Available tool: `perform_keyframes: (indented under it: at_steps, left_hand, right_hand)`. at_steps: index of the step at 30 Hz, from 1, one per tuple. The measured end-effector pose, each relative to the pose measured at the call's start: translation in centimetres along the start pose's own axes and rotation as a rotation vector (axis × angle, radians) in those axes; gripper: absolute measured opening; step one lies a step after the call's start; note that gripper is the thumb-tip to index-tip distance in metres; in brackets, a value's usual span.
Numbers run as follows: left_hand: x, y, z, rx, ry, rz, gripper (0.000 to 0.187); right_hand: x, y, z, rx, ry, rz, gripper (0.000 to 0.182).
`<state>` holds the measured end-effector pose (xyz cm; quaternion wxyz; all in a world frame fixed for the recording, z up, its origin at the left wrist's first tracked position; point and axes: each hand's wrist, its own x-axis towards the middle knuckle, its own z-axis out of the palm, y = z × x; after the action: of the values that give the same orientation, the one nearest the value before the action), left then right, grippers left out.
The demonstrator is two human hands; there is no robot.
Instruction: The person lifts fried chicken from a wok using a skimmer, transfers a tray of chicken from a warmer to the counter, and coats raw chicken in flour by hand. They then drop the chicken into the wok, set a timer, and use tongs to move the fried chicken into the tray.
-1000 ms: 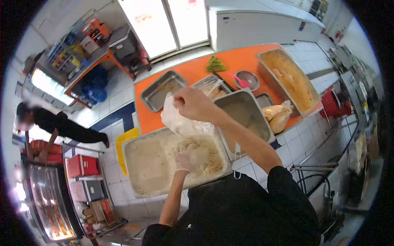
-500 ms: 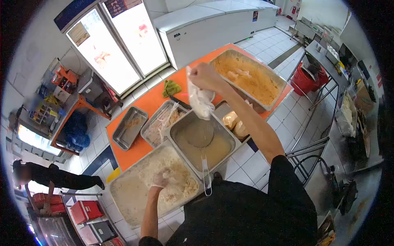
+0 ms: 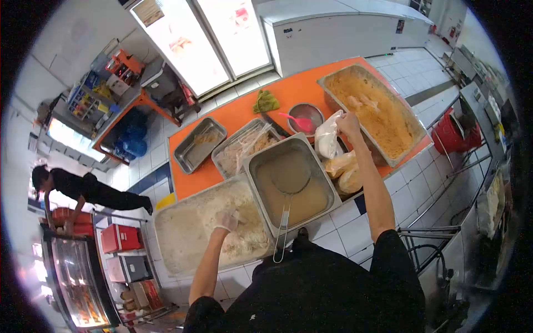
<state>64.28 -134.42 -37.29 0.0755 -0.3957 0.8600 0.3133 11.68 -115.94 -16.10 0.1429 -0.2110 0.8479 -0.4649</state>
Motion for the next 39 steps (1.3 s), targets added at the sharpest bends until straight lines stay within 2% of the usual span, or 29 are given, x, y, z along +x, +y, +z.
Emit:
perform_keyframes:
  at_steps: [2,3,5,6,8,10,12,13,14,15,16,17,18,19,20,21,22,23,24,25,27,29,31,33,35,36,38,39]
  left_hand:
    - [-3.0,5.2,-4.6,-0.095,-0.171,-0.103,0.033]
    - [-4.7,8.5,-7.0,-0.123,-0.231,-0.135,0.033]
    - [-8.4,15.8,-9.1,0.683,-0.446,0.411,0.058]
    - [-8.9,15.2,-7.1,0.673,-0.455,0.396,0.058]
    - [-9.5,11.6,-2.4,0.549,-0.074,0.309,0.056]
    - [-7.9,8.6,0.2,0.211,0.239,0.167,0.057]
    - [-5.6,0.2,2.6,0.337,0.276,0.162,0.053]
    - [-4.1,-3.9,3.7,0.400,0.294,0.158,0.052]
    - [-3.7,-3.2,2.7,0.778,0.456,0.218,0.050]
    - [-3.7,-2.6,1.0,0.775,0.448,0.210,0.050]
    - [-3.6,-1.3,-1.8,0.586,0.162,0.173,0.050]
    - [-4.0,0.5,-4.2,0.391,-0.118,0.137,0.051]
    - [-5.7,3.5,-6.3,0.386,-0.125,0.137,0.051]
    - [-7.8,6.9,-8.7,0.027,-0.180,0.104,0.051]
    - [-8.1,6.9,-9.2,-0.156,-0.205,0.089,0.051]
    - [-8.4,7.0,-9.7,-0.338,-0.228,0.070,0.051]
    - [-7.2,4.5,-8.9,-0.219,-0.123,0.045,0.052]
    - [-6.0,2.0,-7.5,-0.098,-0.018,0.020,0.052]
    - [-4.8,-0.9,-5.0,-0.101,-0.019,0.026,0.052]
    - [-3.5,-4.1,-2.2,-0.310,0.167,-0.096,0.055]
    - [-3.0,-4.5,1.1,-0.521,0.332,-0.200,0.057]
    - [-2.7,-0.7,5.0,0.183,0.336,-0.338,0.060]
    - [-8.8,11.1,-3.7,0.051,0.122,0.014,0.042]
    - [-8.5,8.2,0.0,0.113,0.007,0.193,0.048]
    - [-8.4,6.7,1.9,0.175,-0.102,0.364,0.054]
    - [-8.4,6.6,2.5,0.163,-0.135,0.275,0.052]
    - [-7.5,4.9,2.9,0.144,-0.180,0.201,0.052]
    - [-6.3,3.0,3.1,0.163,-0.125,0.328,0.050]
  right_hand:
    - [0.8,2.6,0.1,0.043,0.038,0.118,0.020]
    - [-1.7,0.5,-0.9,0.229,0.068,0.163,0.018]
    - [-3.0,0.9,-1.3,0.211,0.094,0.181,0.017]
    - [-3.3,1.1,-0.8,0.194,0.100,0.191,0.016]
    - [-1.3,6.0,1.5,0.248,0.182,0.076,0.014]
    - [-1.4,8.2,1.0,0.362,0.180,-0.015,0.011]
    - [-2.2,9.4,2.0,0.600,0.096,-0.040,0.008]
    - [-4.7,3.9,0.3,0.849,0.039,-0.060,0.009]
    - [-4.7,4.4,1.0,0.854,0.023,-0.056,0.009]
    - [-4.3,5.7,0.9,0.905,0.105,0.150,0.010]
    - [-3.7,6.9,0.5,0.950,0.199,0.351,0.012]
    - [-3.0,7.9,0.1,0.948,0.203,0.348,0.012]
    - [-2.7,9.1,-0.3,0.935,0.155,0.336,0.015]
    - [-2.7,9.7,-0.4,0.920,0.105,0.326,0.017]
    - [-2.9,9.4,-0.6,0.913,0.105,0.329,0.017]
    - [-2.9,8.5,-0.8,0.770,0.111,0.330,0.019]
    - [-2.9,7.8,-0.9,0.627,0.117,0.330,0.022]
    - [-2.7,7.8,-1.0,0.622,0.118,0.326,0.022]
    - [-2.4,8.2,-1.0,0.538,0.139,0.338,0.022]
    - [-2.3,8.5,-1.1,0.457,0.168,0.352,0.027]
    - [-2.5,8.8,-1.1,0.365,0.207,0.365,0.029]
    - [-2.6,8.7,-1.5,0.185,0.248,0.387,0.034]
    - [-3.8,7.7,-2.2,0.130,0.284,0.360,0.034]
    - [-5.5,6.1,-2.7,0.070,0.310,0.330,0.035]
    - [-8.2,4.8,-2.8,-0.102,0.549,-0.105,0.030]
    - [-9.8,3.7,-2.6,-0.109,0.550,-0.106,0.030]
    - [-14.0,1.6,-2.3,0.132,0.458,-0.132,0.027]
    - [-16.4,0.9,-2.1,0.177,0.441,-0.082,0.024]
